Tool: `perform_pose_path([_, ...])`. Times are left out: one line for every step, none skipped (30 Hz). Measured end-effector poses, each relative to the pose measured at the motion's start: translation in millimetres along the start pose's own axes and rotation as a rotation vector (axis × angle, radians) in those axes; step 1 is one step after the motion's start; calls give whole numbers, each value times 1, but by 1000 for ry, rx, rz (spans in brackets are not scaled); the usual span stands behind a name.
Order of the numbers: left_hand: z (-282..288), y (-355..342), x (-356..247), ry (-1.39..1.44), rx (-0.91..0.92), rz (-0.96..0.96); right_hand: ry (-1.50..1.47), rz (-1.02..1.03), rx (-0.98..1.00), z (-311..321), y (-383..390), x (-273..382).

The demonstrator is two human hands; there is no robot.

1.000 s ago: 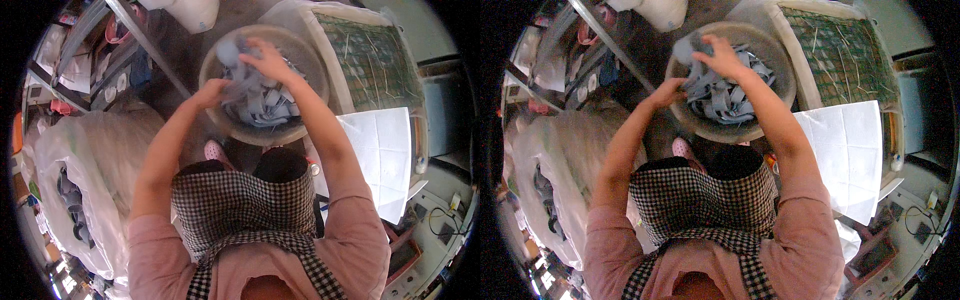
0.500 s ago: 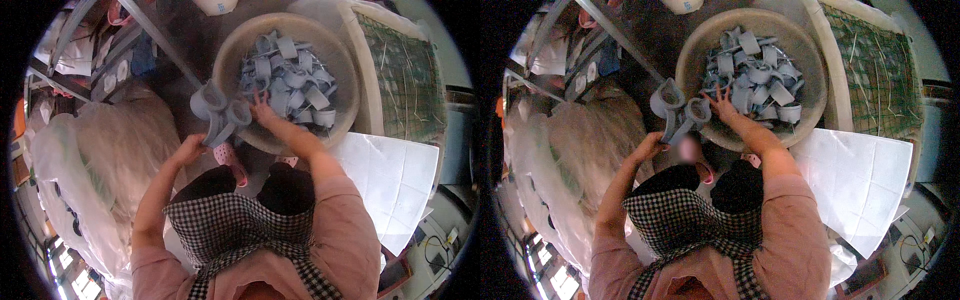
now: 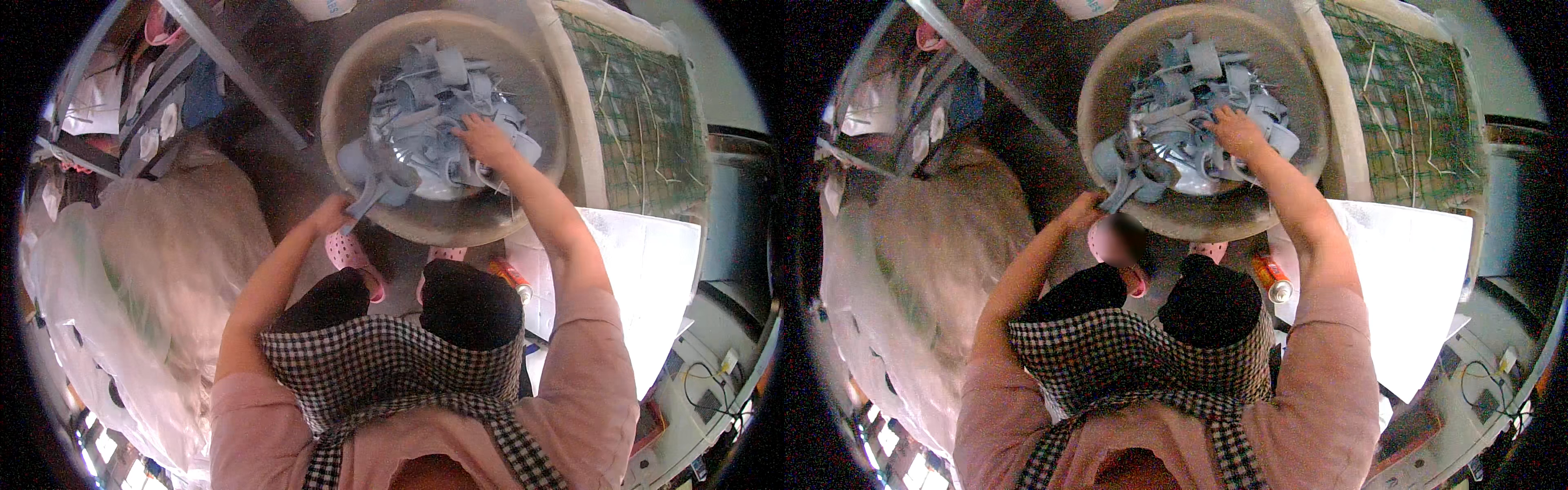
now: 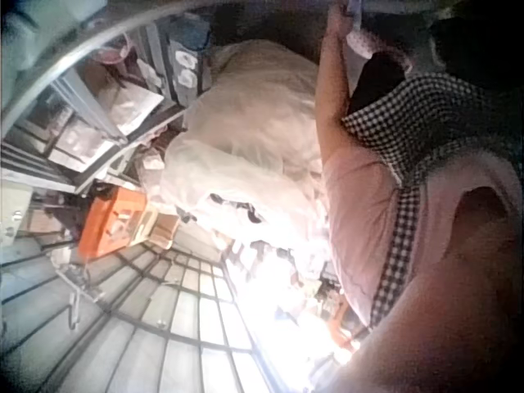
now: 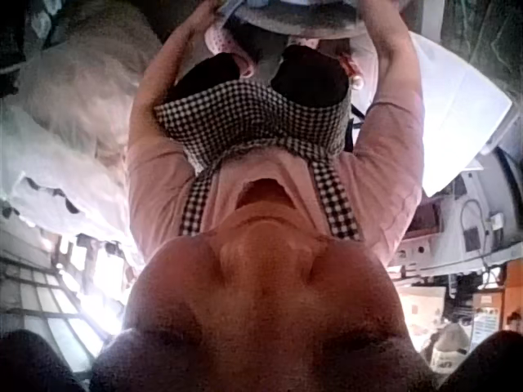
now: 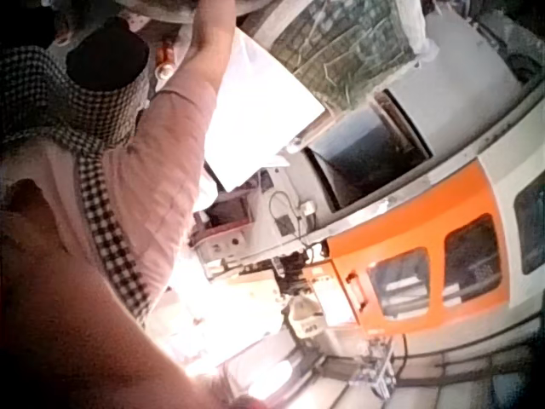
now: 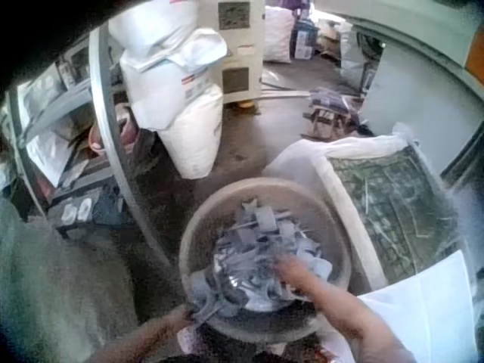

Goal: The person wipes plastic components with a cloth, sorts them into bins, and operates an injection molding machine to produce more parts.

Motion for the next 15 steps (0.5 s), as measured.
perform_pose_path([1, -3, 4, -44, -30, 37, -81, -32, -29, -9, -3, -6])
perform_pose_path([2, -1, 10, -89, -64, 82, -167, -57, -60, -4, -6, -4])
perform_pose_path([3, 3, 15, -134, -99, 127, -272, -77, -223, 12, -1, -1])
perform_pose_path([4, 5, 9, -164, -195, 56, -312, -78, -274, 19, 1, 4])
perform_pose_path([4, 8, 1, -193, -290, -18, -349, -80, -326, 28, 2, 8])
perform_pose_path([6, 12, -6, -222, -385, -93, -387, -81, -379, 39, 2, 11])
perform_pose_path([0, 14, 0, -373, -306, -56, -495, -79, -403, 41, 0, 14])
perform_pose_path([0, 17, -5, -522, -221, -23, -470, -79, -408, 49, 3, 17])
perform_pose_path([3, 19, -11, -670, -136, 13, -448, -77, -412, 58, 7, 23])
perform_pose_path([14, 20, -22, -783, -164, 30, -425, -76, -417, 68, 8, 30])
perform_pose_path([28, 15, -42, -900, -189, 31, -347, 17, -506, 83, 14, 36])
perform_pose_path([44, 15, -63, -1013, -214, 45, -355, -9, -488, 89, 15, 40])
perform_pose_path([57, 10, -111, -776, -144, 31, -366, -36, -468, 99, 18, 47])
perform_pose_path([61, 0, -118, -418, -178, 80, -383, -29, -453, 114, 14, 66])
perform_pose_path([64, -11, -127, -60, -206, 111, -357, 24, -486, 124, 14, 83])
Point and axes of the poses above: each hand's wrist, its own y-axis away from the middle knuckle, its own z-axis out of the back of the hand, x = y × z, the point moved 8 cm from there along -y, towards the middle knuckle, and after that the axes turned 14 degrees about -x, right-handed, at the moved point
